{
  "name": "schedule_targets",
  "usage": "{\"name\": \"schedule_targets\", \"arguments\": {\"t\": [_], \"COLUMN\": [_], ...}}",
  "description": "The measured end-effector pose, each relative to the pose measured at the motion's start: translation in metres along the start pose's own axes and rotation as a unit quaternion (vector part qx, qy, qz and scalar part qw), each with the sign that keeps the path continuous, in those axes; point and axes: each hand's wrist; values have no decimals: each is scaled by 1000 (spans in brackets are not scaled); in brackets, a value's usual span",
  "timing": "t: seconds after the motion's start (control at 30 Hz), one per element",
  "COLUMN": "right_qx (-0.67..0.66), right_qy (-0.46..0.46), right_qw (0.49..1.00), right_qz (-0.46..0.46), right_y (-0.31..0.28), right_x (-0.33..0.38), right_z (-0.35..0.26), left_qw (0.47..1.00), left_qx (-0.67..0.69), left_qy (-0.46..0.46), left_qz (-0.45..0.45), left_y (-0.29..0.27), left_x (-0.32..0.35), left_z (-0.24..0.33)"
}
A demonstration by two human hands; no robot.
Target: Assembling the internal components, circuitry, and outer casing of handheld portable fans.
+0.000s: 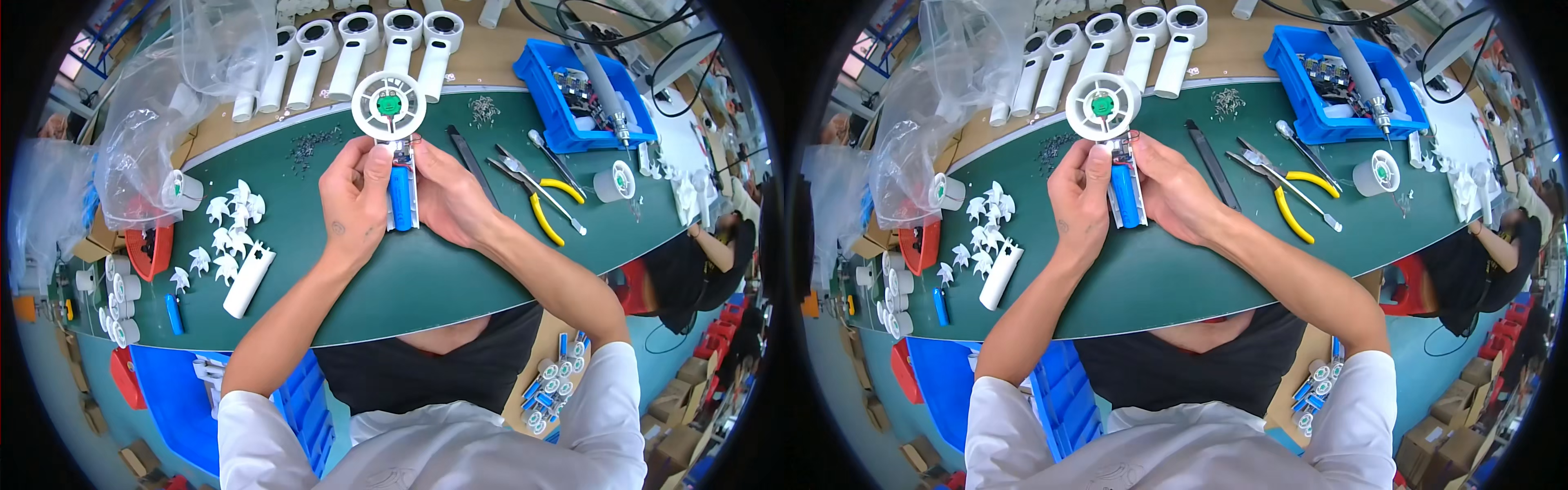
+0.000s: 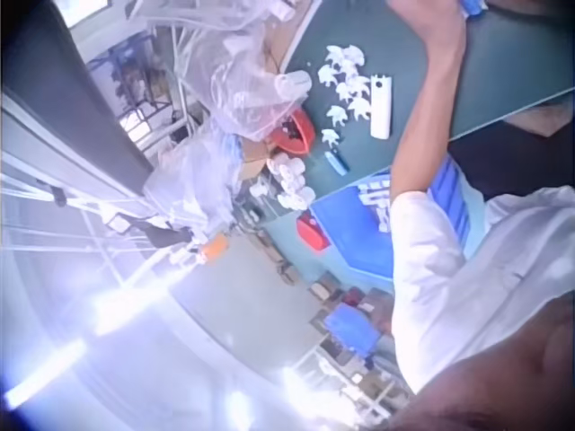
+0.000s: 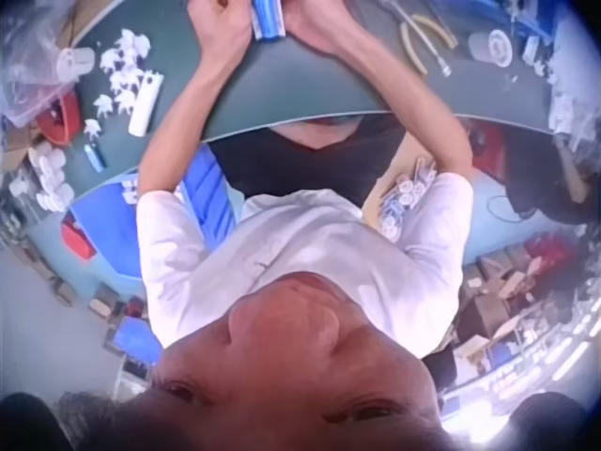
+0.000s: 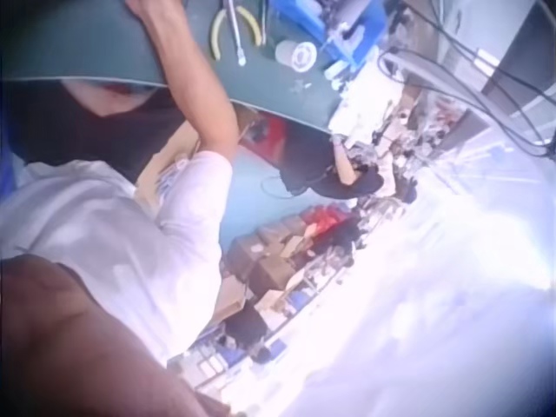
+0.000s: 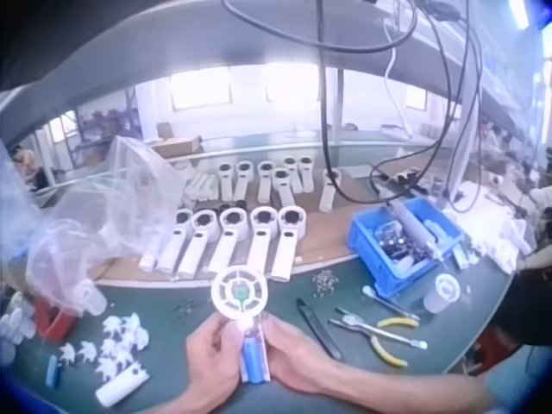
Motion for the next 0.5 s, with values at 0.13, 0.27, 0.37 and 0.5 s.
{"name": "schedule_targets", "arguments": {"t": [0.13,0.27,0.37,0.5], "right_qx": [45,47,69,76], "right_qy": [6,11,2,7], "right_qw": [999,999,998,997], "right_qz": [-5,-9,-11,-8], "right_y": [3,3,3,6], "right_x": [1,2,2,5], "right_z": [-8,-12,-11,-13], "left_qw": [999,995,993,993], "left_qx": [54,100,113,115], "left_qy": [0,22,18,3], "left_qz": [-7,-20,-30,-35], "left_y": [1,3,0,-2], "left_x": [1,-1,-2,-4], "left_z": [5,6,9,11]}}
Point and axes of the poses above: each hand's wrist, its own x-axis away from the middle knuckle, its own y-axis out of the palm, z = x × y, and after that the axes turned 3 degrees about -x, right-handed
